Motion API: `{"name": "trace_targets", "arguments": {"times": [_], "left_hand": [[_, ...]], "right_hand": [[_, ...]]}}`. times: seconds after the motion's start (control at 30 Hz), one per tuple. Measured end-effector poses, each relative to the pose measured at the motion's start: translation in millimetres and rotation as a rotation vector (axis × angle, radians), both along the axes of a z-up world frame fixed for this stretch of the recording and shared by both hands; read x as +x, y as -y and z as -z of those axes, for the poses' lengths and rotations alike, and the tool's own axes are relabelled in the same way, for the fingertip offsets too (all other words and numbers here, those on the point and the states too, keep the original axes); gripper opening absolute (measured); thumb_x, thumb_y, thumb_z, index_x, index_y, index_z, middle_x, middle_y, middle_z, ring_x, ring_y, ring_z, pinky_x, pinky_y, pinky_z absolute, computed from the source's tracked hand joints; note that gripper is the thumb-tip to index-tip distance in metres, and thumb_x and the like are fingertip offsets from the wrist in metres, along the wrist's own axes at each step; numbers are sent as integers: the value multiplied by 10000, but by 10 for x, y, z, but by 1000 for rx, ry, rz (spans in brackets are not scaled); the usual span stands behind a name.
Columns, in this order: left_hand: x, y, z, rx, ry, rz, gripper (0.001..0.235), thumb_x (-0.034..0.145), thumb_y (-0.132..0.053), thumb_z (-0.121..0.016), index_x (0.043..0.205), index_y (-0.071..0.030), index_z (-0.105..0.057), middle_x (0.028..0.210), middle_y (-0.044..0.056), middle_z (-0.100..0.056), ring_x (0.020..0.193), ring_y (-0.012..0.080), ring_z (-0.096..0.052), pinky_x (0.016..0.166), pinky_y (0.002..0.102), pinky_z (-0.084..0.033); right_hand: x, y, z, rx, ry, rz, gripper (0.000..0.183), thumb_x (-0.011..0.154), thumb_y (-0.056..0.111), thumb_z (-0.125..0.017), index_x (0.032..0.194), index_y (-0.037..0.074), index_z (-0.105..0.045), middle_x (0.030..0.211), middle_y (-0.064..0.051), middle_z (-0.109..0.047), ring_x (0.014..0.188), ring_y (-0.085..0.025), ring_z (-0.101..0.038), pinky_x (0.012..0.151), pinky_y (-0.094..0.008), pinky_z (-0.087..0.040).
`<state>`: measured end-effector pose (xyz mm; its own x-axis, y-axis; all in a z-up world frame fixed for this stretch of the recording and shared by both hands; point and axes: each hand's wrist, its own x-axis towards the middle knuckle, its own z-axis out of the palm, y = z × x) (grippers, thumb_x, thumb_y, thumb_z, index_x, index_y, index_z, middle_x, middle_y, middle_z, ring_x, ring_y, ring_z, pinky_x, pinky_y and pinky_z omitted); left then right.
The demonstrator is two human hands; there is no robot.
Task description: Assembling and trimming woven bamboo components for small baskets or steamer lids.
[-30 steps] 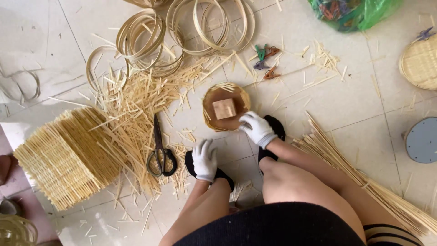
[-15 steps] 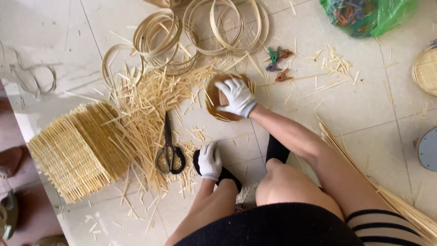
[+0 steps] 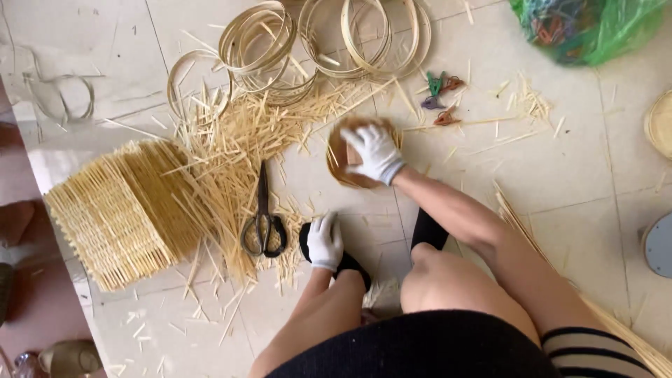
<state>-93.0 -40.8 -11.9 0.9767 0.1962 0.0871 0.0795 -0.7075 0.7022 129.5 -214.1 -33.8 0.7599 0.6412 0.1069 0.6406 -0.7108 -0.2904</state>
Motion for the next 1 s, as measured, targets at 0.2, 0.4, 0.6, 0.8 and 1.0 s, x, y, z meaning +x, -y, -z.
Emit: {"name": "trace_targets", "arguments": {"times": [0.2, 0.4, 0.6, 0.8, 1.0], "left_hand": [[-1, -12, -84, 1, -42, 9, 206, 928, -87, -653, 1124, -50, -704, 1054, 173, -692, 967, 397, -643, 852, 463, -525], [28, -6, 33, 11, -19, 14, 244, 911, -102, -666, 1146, -49, -703, 1049, 183, -689, 945, 403, -638, 830, 463, -529], [-50, -355, 262, -13, 129, -31, 332, 825, -17, -567, 1114, -75, -722, 1107, 146, -733, 1027, 353, -695, 919, 455, -543], [-316, -1472, 446, 427, -544, -505, 617, 709, -228, -786, 1222, -3, -527, 1261, 272, -537, 1110, 466, -566, 949, 532, -485], [-2, -1490, -29, 414, -830, -328, 656, 725, -225, -783, 1272, 12, -509, 1270, 291, -564, 1008, 457, -661, 852, 503, -550]], "right_hand": [[-163, 80, -1608, 424, 190, 162, 922, 903, 610, -836, 1584, 151, -418, 1390, -131, -564, 1205, -321, -553, 1072, -436, -470], [-254, 72, -167, -169, -10, 103, 995, 711, 662, -789, 1505, 163, -456, 1190, -124, -597, 1090, -328, -563, 909, -491, -470], [-191, 71, -813, 11, 13, 73, 865, 682, 658, -791, 1328, 144, -534, 1236, -176, -594, 1145, -411, -552, 941, -593, -486], [-347, 922, -147, -240, -185, -119, 366, 844, 163, -629, 1205, 205, -669, 1315, -97, -590, 848, -289, -666, 734, -464, -535], [-177, 900, -84, -181, -65, -281, 264, 890, 125, -604, 1123, 228, -672, 1068, -73, -598, 822, -280, -663, 717, -462, -527]]}}
